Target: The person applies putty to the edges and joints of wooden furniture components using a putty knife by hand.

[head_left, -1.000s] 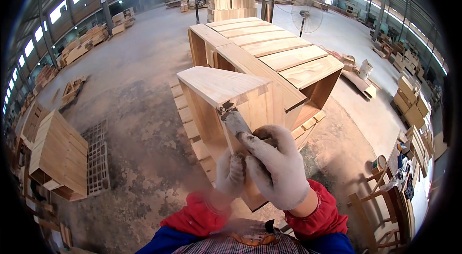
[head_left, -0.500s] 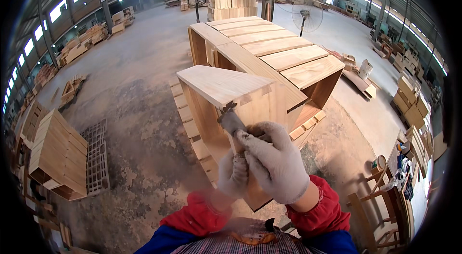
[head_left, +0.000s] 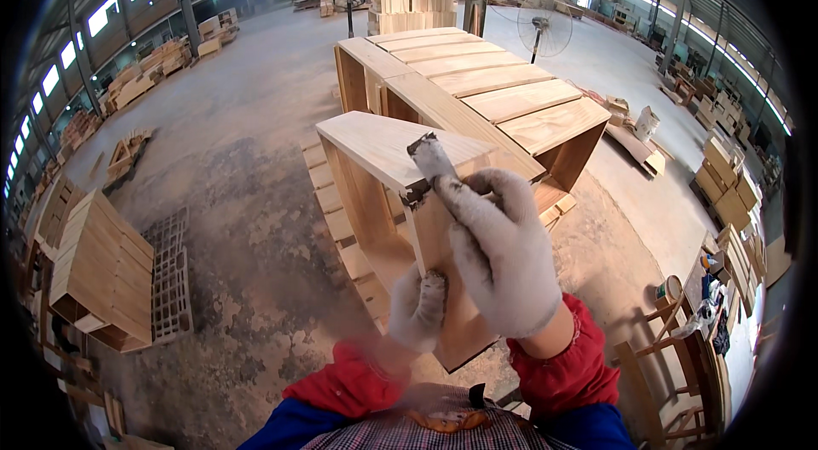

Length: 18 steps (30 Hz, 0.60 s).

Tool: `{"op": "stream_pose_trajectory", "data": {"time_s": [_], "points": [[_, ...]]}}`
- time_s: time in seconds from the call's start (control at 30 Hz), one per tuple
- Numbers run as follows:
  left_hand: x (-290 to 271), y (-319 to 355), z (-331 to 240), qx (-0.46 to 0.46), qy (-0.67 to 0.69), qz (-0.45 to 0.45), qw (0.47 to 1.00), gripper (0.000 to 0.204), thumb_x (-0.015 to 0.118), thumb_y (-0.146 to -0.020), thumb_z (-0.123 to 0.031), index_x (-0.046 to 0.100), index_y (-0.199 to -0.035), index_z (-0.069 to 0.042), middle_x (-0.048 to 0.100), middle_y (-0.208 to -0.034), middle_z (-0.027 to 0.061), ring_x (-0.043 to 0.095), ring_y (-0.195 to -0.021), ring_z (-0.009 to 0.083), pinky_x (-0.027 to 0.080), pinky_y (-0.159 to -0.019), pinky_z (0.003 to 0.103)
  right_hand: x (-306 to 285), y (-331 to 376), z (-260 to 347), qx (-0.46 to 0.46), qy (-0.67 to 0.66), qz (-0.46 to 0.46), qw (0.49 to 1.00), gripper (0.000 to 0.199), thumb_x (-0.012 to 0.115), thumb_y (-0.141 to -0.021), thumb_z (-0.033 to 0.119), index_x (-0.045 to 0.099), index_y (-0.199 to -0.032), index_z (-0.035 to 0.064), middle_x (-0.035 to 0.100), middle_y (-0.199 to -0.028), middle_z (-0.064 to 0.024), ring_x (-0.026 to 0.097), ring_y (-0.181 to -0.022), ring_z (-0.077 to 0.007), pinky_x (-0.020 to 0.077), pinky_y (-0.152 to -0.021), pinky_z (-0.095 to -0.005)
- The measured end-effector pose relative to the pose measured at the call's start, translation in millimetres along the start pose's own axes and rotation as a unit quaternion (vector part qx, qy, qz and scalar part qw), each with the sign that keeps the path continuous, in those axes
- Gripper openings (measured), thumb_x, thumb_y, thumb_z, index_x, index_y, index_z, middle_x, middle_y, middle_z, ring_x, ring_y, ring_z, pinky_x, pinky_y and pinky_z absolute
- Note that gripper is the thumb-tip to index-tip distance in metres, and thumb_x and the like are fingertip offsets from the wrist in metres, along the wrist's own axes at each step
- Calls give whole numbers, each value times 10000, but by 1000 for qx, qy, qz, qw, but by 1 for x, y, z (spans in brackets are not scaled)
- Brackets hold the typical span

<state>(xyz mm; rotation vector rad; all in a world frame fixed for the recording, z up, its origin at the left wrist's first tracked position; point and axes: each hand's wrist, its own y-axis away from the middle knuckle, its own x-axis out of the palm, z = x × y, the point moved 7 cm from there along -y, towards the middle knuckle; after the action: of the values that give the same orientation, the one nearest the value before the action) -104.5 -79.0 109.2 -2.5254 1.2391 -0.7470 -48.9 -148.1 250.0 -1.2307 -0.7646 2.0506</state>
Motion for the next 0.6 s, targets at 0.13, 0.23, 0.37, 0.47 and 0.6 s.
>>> {"op": "stream_pose_trajectory", "data": {"time_s": [0.13, 0.23, 0.37, 0.47, 0.6], "points": [[2, 0, -10, 6, -26, 10, 1000, 487, 403, -955, -435, 522, -1143, -1, 461, -700, -90, 386, -595, 14, 297, -518, 185, -17, 6, 4, 11, 6, -19, 1000, 424, 523, -745, -87, 570, -1159, -6, 495, -1020, -183, 545, -855, -272, 452, -735, -306], [-4, 3, 2, -6, -16, 12, 1000, 487, 397, -956, -437, 522, -1134, -1, 498, -746, -69, 429, -646, 23, 337, -556, 191, -17, 16, 19, 45, 13, 29, 998, 422, 517, -749, -79, 563, -1162, -6, 499, -1029, -186, 562, -832, -269, 464, -710, -304], [1, 2, 14, -78, 53, 10, 996, 507, 398, -952, -453, 506, -1143, 5, 570, -920, -3, 520, -816, 69, 428, -697, 226, -4, 23, 20, 99, 11, 67, 993, 392, 556, -768, -13, 557, -1160, 1, 498, -1051, -204, 610, -776, -294, 498, -658, -342], [2, 8, 17, -31, 73, 17, 997, 546, 414, -939, -479, 481, -1180, 7, 571, -1061, 47, 540, -946, 116, 446, -810, 264, 0, 27, 28, 58, 31, 77, 995, 389, 590, -771, 46, 552, -1158, 19, 498, -1051, -184, 618, -724, -283, 510, -610, -353], [0, 4, 16, -32, 47, 7, 998, 577, 426, -930, -488, 451, -1217, 12, 567, -1085, 57, 543, -977, 129, 449, -836, 278, -3, 30, 31, 51, 28, 90, 994, 398, 592, -771, 73, 548, -1165, 37, 500, -1026, -169, 610, -703, -279, 510, -586, -356]]}}
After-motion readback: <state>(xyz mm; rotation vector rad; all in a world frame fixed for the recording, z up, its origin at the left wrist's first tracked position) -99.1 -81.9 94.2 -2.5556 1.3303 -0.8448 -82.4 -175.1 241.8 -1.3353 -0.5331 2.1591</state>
